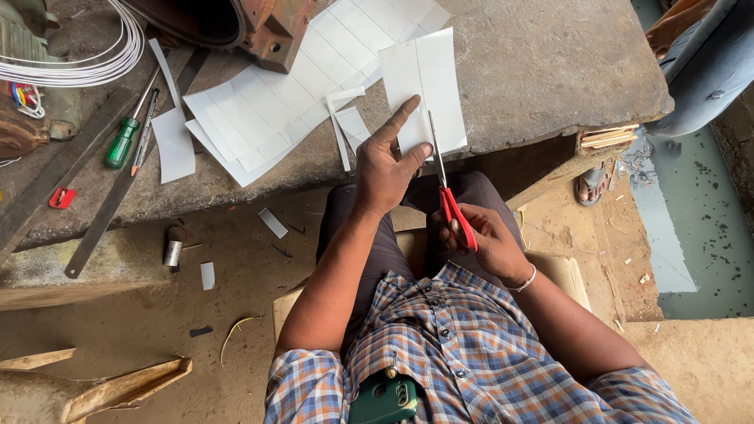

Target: The person sits on a chair and cuts white plastic sheets marked with lines into narrow strips using red-handled scissors, working over their lap. They cut along the marked lines one strip at a time and place the finished strips on the concrete workbench beside them.

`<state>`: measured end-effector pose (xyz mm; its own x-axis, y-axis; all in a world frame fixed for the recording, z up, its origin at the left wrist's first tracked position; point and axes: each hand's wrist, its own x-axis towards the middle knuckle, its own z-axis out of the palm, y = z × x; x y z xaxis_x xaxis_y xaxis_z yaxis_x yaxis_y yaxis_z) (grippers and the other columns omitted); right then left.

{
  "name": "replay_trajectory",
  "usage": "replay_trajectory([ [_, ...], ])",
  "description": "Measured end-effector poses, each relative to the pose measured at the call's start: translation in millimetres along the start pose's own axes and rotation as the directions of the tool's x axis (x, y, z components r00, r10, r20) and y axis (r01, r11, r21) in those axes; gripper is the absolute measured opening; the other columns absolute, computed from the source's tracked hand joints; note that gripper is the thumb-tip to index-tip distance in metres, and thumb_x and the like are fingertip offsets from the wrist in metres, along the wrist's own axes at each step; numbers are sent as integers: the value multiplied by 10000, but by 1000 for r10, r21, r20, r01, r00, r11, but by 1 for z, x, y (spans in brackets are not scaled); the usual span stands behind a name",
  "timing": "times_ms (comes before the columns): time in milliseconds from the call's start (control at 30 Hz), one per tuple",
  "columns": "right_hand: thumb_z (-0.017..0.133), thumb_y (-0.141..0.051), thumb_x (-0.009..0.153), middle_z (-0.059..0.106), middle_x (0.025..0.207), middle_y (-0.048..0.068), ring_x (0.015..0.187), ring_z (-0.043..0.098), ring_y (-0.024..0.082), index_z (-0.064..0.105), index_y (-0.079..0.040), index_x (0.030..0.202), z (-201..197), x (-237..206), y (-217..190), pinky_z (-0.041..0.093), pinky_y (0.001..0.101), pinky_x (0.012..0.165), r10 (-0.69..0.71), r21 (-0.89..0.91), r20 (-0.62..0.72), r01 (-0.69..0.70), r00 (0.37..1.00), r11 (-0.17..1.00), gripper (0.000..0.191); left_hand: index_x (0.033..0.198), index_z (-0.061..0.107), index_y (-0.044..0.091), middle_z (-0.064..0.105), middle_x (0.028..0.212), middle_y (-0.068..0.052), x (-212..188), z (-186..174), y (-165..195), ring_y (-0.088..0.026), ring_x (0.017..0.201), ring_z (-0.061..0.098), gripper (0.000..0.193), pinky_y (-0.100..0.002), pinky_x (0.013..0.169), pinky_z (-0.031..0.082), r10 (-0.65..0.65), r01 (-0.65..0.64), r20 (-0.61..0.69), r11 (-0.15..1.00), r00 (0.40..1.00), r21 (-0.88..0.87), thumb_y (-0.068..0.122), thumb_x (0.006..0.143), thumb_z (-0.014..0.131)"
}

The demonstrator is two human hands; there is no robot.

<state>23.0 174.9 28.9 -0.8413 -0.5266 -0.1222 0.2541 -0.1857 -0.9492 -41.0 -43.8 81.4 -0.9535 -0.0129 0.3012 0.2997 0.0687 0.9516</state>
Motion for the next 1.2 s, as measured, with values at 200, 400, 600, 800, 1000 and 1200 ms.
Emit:
replay_trajectory([
  [200,653,-267,1010,640,862,13,747,568,76,657,38,1239,-1,-1,1,480,218,693,1,0,-1,-1,1000,1000,381,1531,521,166,718,1315,-104,-1,1,-1,-96,1012,722,654,-261,856,642,86,-86,4,996,996,-1,34,941,769],
  [400,636,-252,1013,647,860,19,733,578,83,656,38,1246,-2,-4,-1,485,226,677,8,8,4,-8,1000,1000,373,1515,525,175,762,1193,-76,-2,3,0,-35,732,639,656,-204,627,593,-5,5,-6,1000,1000,23,67,919,778],
  [600,627,-242,1018,643,836,15,721,577,83,661,33,1229,-1,-5,-4,481,221,665,2,-14,-5,-2,1000,1000,348,1518,523,175,770,1142,-71,-3,4,4,-38,703,646,649,-203,605,598,-20,20,-3,1000,1000,18,71,927,771],
  [800,648,-226,1000,632,807,9,677,551,79,676,18,1182,2,-7,-3,438,217,604,38,-51,-59,-41,997,998,306,1515,524,174,768,1163,-78,-4,3,4,-59,776,689,649,-221,666,627,-20,20,-7,1000,1000,3,74,923,770],
  [1000,646,-256,1003,641,821,1,688,547,68,685,5,1181,2,-7,-3,438,209,614,46,-73,-67,-51,997,996,318,1516,522,173,753,1234,-103,-3,3,2,-110,967,737,654,-265,821,655,4,-4,-11,1000,1000,0,81,922,780],
  [1200,674,-245,1005,613,816,-6,686,537,70,681,9,1162,-3,-6,4,438,219,603,18,-20,-47,-19,999,1000,300,1524,516,160,732,1302,-127,-4,1,-2,-139,1066,743,650,-277,901,655,54,-54,-2,998,999,-16,83,935,779],
])
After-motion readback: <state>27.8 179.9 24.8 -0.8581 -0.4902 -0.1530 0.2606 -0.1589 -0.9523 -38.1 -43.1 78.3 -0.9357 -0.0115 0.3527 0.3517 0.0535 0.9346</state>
